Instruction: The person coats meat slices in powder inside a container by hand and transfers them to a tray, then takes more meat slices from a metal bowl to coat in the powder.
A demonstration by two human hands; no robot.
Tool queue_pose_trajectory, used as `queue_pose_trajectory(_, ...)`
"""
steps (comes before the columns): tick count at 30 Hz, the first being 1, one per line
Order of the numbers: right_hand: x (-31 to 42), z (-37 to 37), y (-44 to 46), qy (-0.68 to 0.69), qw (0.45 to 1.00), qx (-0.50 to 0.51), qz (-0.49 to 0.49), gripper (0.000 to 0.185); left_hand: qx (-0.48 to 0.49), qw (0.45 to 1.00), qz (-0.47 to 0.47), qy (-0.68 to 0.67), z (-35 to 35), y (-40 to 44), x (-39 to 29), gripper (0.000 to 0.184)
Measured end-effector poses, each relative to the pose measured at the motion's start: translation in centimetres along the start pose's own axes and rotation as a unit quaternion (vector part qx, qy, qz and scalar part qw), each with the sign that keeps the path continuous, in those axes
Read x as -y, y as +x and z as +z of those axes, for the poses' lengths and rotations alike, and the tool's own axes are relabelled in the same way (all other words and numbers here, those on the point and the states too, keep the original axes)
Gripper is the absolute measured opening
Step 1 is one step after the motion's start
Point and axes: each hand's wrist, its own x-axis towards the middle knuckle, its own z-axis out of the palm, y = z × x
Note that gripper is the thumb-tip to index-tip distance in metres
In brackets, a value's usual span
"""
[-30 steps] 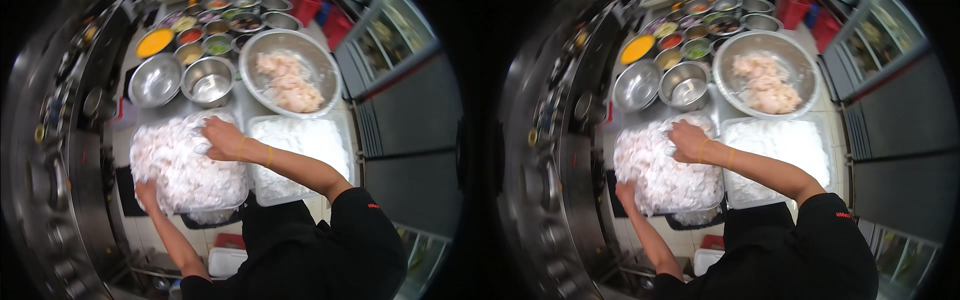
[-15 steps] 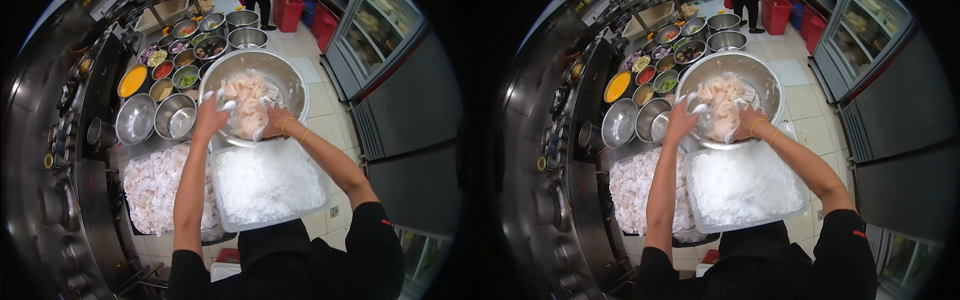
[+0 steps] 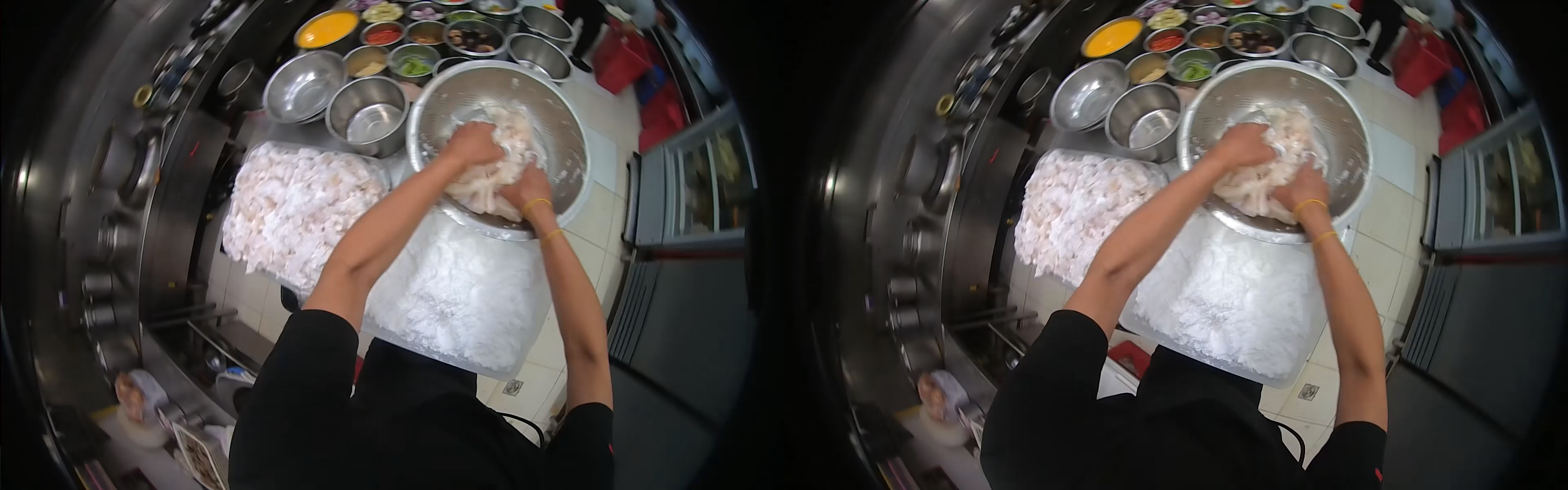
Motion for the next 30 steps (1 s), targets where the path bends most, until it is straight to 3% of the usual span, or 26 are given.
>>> queue_pose_trajectory(3, -1.6, -1.8, 1.8, -0.019, 0.991, 0.13, -0.003, 0.112, -0.009, 0.993, -0.115, 0.031, -0.9, -5.1, -3.3, 0.079)
queue_pose_trajectory(6, -2.3, -1.3, 0.9, -0.213, 0.973, 0.014, -0.085, 0.114, 0.004, 0.988, -0.153, -0.007, -0.8, -6.6, -3.2, 0.081)
queue_pose_trajectory(9, -1.1, -0.6, 1.0, -0.115, 0.988, 0.082, -0.067, 0.113, -0.038, 0.984, -0.161, -0.063, 2.0, -4.4, -1.2, 0.088)
queue_pose_trajectory(11, -0.7, 0.1, 1.4, -0.042, 0.992, 0.116, -0.02, 0.136, -0.05, 0.978, -0.139, -0.15, 2.2, -4.7, -0.8, 0.089)
queue_pose_trajectory(15, -0.2, 0.6, -0.2, 0.124, 0.991, 0.037, -0.021, 0.114, -0.067, 0.932, -0.095, -0.344, 3.9, -4.1, 0.5, 0.077)
queue_pose_trajectory(17, 1.7, -2.2, -2.0, 0.276, 0.951, 0.127, 0.06, 0.102, -0.067, 0.905, -0.096, -0.409, 3.8, -4.2, 0.3, 0.068)
queue_pose_trajectory(20, 0.1, 1.6, 0.3, 0.293, 0.955, 0.032, 0.023, 0.095, -0.059, 0.862, -0.083, -0.496, 5.2, -2.6, 2.3, 0.065)
queue_pose_trajectory(23, -0.9, 4.2, 2.1, 0.432, 0.902, 0.018, 0.013, 0.091, -0.057, 0.819, -0.091, -0.563, 5.1, -2.5, 2.3, 0.059)
queue_pose_trajectory(30, 0.7, 1.5, 0.8, 0.501, 0.863, 0.022, -0.055, 0.075, -0.018, 0.773, -0.062, -0.631, 4.6, -2.6, 3.3, 0.042)
